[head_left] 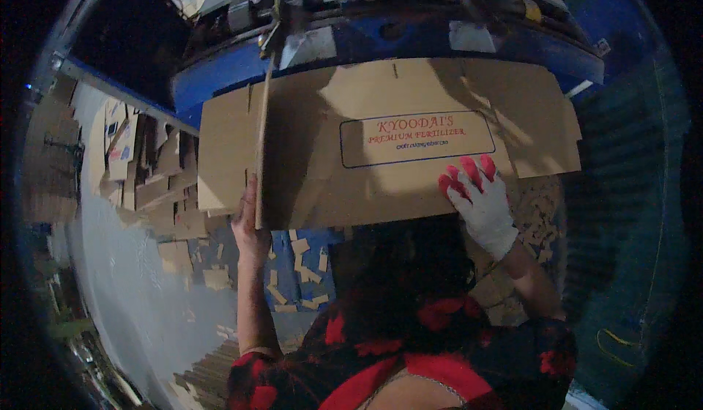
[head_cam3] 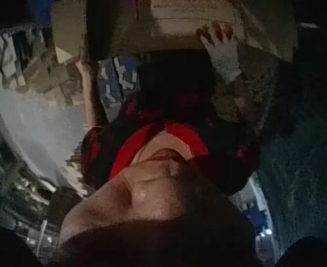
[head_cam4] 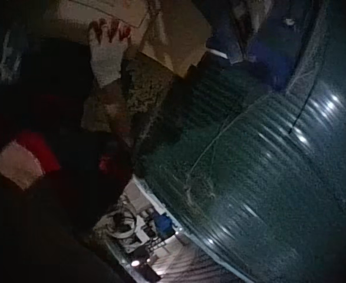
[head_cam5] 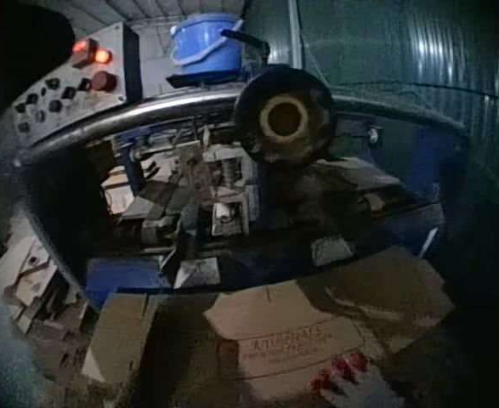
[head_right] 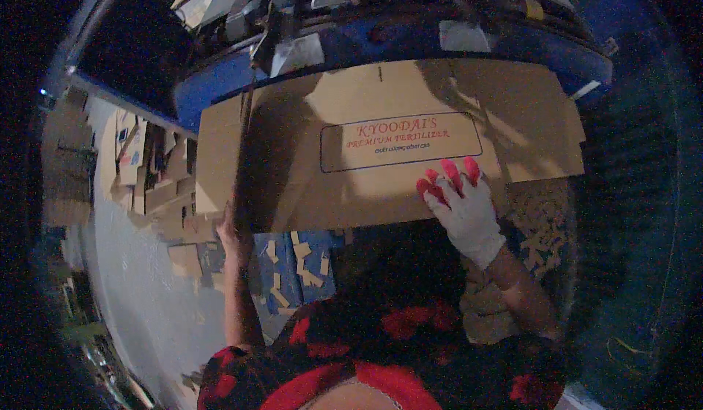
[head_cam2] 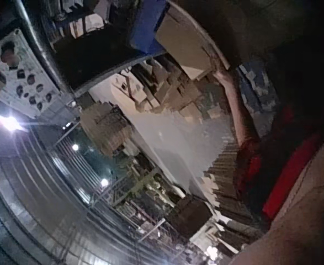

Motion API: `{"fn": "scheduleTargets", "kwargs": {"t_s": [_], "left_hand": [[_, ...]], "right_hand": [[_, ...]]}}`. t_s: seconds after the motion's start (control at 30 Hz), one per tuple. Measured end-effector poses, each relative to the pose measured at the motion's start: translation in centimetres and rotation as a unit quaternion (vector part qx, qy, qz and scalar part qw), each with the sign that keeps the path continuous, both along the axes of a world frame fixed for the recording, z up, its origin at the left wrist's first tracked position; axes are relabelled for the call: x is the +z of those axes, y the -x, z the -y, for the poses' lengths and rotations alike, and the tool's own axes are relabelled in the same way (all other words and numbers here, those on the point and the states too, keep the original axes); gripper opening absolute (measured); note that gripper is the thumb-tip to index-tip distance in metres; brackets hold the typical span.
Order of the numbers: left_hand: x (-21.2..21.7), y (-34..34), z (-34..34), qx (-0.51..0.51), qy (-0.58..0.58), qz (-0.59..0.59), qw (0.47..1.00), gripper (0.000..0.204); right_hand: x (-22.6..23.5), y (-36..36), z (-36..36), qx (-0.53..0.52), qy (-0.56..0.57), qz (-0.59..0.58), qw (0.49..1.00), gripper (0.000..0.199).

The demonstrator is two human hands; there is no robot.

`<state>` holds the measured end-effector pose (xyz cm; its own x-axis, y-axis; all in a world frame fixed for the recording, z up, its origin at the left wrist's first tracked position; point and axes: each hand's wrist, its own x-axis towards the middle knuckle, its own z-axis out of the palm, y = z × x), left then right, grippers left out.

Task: The person repeatedly folds flat cardboard sheets into boxes using a blue machine. They place each sheet into the machine, press down to crease the folds, and remove the formed box. The process is repeated continuously throughout the clip.

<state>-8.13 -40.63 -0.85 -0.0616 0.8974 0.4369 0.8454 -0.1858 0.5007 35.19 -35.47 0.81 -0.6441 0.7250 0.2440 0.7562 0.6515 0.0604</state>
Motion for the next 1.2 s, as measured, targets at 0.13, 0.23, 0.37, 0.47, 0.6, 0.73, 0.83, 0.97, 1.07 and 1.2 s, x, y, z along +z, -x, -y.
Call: {"fn": "scheduleTargets", "kwargs": {"t_s": [0.13, 0.23, 0.37, 0.47, 0.6, 0.73, 0.83, 0.97, 1.07, 1.2], "left_hand": [[1.3, -3.4, -4.1, -0.064, -0.054, -0.03, 0.996, 0.071], [1.5, -5.4, -10.1, -0.06, -0.054, -0.026, 0.996, 0.079], [-1.5, -4.5, -16.6, -0.094, -0.128, -0.063, 0.985, 0.082], [-1.6, -4.5, -20.3, -0.092, -0.107, -0.083, 0.986, 0.055], [-1.7, -5.1, -25.3, -0.088, -0.091, -0.144, 0.981, 0.051], [-0.5, -5.7, -33.4, 0.05, -0.086, -0.28, 0.955, 0.043], [0.9, -7.6, -39.7, 0.136, -0.045, -0.212, 0.967, 0.038], [-0.8, -5.3, -39.7, -0.02, -0.059, -0.103, 0.993, 0.044], [-1.0, -3.1, -29.3, -0.019, 0.052, -0.106, 0.993, 0.043], [-5.4, 7.3, -14.3, 0.258, 0.007, -0.227, 0.939, 0.056]], "right_hand": [[1.6, -1.7, -2.4, 0.009, -0.087, 0.001, 0.996, 0.033], [0.4, -2.5, -7.4, -0.004, -0.18, -0.032, 0.983, 0.036], [-1.2, -2.8, -13.0, -0.007, -0.223, -0.028, 0.974, 0.046], [-2.6, -2.5, -16.6, -0.064, -0.143, 0.007, 0.988, 0.045], [-2.1, -2.3, -22.9, -0.058, -0.132, 0.037, 0.989, 0.047], [0.3, 0.0, -31.2, -0.095, -0.109, 0.049, 0.988, 0.046], [4.0, 1.0, -36.8, -0.178, -0.046, 0.096, 0.978, 0.045], [4.6, 0.5, -37.6, -0.149, -0.072, -0.005, 0.986, 0.045], [3.6, -3.9, -30.3, -0.166, 0.003, -0.121, 0.979, 0.046], [1.4, -13.8, -16.9, -0.357, -0.102, -0.047, 0.927, 0.078]]}}
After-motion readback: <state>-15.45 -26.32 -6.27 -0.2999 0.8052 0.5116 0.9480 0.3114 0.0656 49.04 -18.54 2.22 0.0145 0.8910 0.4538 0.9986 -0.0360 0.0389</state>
